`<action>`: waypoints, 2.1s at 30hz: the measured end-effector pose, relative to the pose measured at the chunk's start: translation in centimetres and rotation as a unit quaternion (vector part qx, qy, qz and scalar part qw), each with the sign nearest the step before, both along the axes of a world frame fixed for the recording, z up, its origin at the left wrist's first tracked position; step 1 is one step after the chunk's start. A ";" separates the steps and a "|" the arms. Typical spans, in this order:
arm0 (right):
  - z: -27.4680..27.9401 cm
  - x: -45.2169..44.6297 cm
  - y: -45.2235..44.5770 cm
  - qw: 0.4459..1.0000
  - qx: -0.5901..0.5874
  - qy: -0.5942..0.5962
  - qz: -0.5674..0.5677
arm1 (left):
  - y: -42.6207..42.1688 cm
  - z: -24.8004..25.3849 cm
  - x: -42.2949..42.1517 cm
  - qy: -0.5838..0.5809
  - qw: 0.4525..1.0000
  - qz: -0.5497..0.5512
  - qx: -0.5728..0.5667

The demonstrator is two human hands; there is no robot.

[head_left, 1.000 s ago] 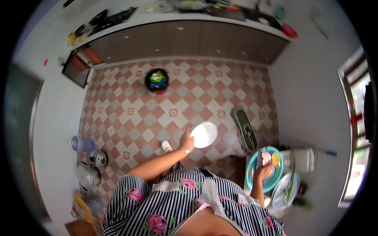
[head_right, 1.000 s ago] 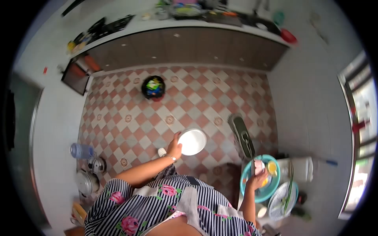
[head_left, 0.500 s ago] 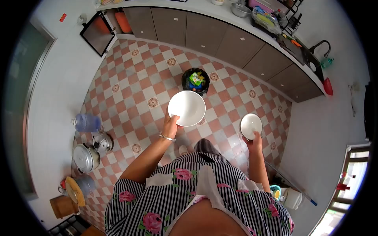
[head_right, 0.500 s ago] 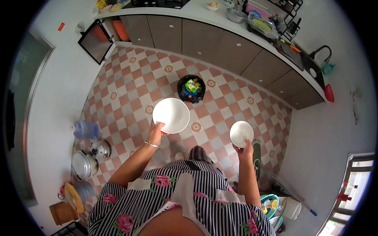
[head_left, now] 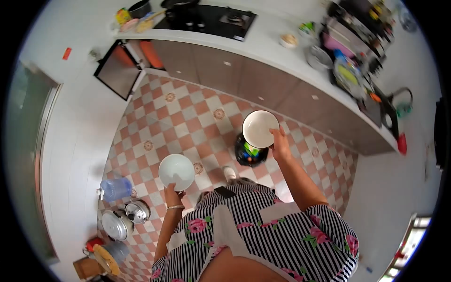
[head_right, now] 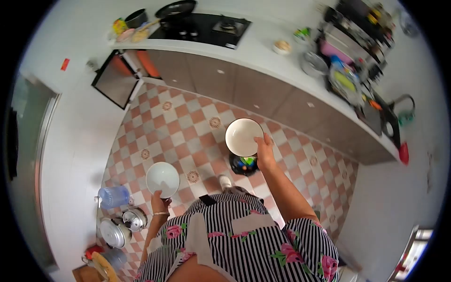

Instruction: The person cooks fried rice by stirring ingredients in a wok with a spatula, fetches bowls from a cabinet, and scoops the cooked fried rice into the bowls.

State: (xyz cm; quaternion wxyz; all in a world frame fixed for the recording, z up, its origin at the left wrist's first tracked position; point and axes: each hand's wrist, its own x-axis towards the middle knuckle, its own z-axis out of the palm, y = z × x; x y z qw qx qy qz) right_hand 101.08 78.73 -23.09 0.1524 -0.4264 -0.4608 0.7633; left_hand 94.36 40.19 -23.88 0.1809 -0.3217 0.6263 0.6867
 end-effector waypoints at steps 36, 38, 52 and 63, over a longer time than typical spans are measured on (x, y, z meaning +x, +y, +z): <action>-14.1 -90.5 10.1 0.959 0.060 -0.245 0.132 | 9.2 -0.5 -73.7 0.025 0.993 0.084 0.074; -14.8 -90.4 10.4 0.957 0.033 -0.270 0.104 | 10.0 -0.1 -75.0 0.021 0.994 0.087 0.067; 5.2 -86.5 9.7 0.867 0.401 -0.242 0.169 | 13.4 0.4 -92.7 0.014 0.984 -0.111 0.138; 13.1 -90.5 15.4 0.626 0.586 -0.416 0.303 | 16.2 -0.1 -100.3 -0.027 0.958 -0.241 0.154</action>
